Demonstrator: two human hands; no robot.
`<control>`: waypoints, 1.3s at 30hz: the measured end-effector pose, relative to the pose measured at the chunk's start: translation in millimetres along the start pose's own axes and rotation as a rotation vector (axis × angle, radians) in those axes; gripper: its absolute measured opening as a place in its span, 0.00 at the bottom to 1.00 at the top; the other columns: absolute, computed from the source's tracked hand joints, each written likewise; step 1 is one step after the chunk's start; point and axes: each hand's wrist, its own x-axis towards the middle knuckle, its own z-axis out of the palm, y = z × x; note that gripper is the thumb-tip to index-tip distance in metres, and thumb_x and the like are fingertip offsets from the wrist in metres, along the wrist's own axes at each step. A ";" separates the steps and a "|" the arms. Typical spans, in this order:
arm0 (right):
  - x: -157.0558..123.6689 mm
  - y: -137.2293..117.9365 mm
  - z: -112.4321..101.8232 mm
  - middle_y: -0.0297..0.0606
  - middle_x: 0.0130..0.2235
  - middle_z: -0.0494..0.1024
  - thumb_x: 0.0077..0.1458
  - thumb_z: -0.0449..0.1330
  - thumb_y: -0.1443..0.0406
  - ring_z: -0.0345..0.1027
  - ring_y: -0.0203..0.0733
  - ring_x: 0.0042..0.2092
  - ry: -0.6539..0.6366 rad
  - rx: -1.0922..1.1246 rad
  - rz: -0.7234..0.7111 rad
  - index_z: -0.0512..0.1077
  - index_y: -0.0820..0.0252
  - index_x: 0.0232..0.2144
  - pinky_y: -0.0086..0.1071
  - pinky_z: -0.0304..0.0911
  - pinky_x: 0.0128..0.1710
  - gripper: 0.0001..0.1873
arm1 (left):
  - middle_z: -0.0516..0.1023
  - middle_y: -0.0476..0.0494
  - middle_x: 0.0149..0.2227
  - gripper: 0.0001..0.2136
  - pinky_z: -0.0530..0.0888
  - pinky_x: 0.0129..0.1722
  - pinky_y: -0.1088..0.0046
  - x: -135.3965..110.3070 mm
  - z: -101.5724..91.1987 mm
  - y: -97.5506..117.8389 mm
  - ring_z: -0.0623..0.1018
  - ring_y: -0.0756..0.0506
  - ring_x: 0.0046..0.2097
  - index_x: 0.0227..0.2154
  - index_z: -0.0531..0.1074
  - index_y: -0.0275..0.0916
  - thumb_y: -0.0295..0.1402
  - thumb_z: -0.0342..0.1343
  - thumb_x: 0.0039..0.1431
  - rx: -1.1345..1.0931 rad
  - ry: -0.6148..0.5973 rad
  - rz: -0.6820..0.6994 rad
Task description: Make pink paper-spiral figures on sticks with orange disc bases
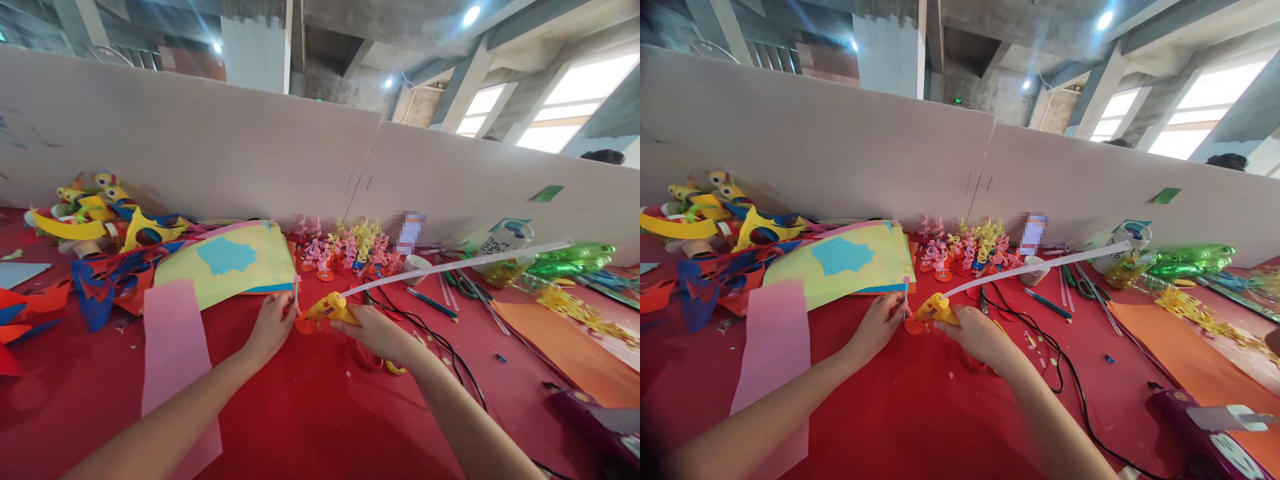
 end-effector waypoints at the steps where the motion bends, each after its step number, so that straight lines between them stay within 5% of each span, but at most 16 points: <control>1: 0.0 0.0 0.0 0.35 0.26 0.69 0.56 0.52 0.55 0.59 0.35 0.26 0.001 -0.004 -0.005 0.65 0.62 0.26 0.27 0.49 0.24 0.16 | 0.76 0.46 0.29 0.10 0.67 0.39 0.65 -0.1 0.1 -0.1 0.70 0.41 0.37 0.24 0.62 0.42 0.34 0.41 0.58 -0.003 -0.004 0.000; 34: 0.0 1.7 1.6 0.31 0.23 0.63 0.55 0.53 0.53 0.55 0.33 0.23 0.009 0.008 0.023 0.62 0.60 0.23 0.27 0.47 0.22 0.17 | 0.77 0.46 0.29 0.10 0.67 0.40 0.65 -0.1 0.5 -2.1 0.72 0.41 0.37 0.23 0.62 0.42 0.34 0.41 0.59 0.027 -0.004 0.002; 39: 2.2 9.1 -9.8 0.28 0.19 0.59 0.54 0.51 0.52 0.55 0.33 0.21 -0.033 0.331 0.114 0.64 0.60 0.24 0.27 0.52 0.21 0.18 | 0.77 0.47 0.28 0.09 0.66 0.41 0.64 0.1 0.9 -3.2 0.73 0.42 0.36 0.25 0.62 0.43 0.34 0.41 0.59 0.000 0.006 0.021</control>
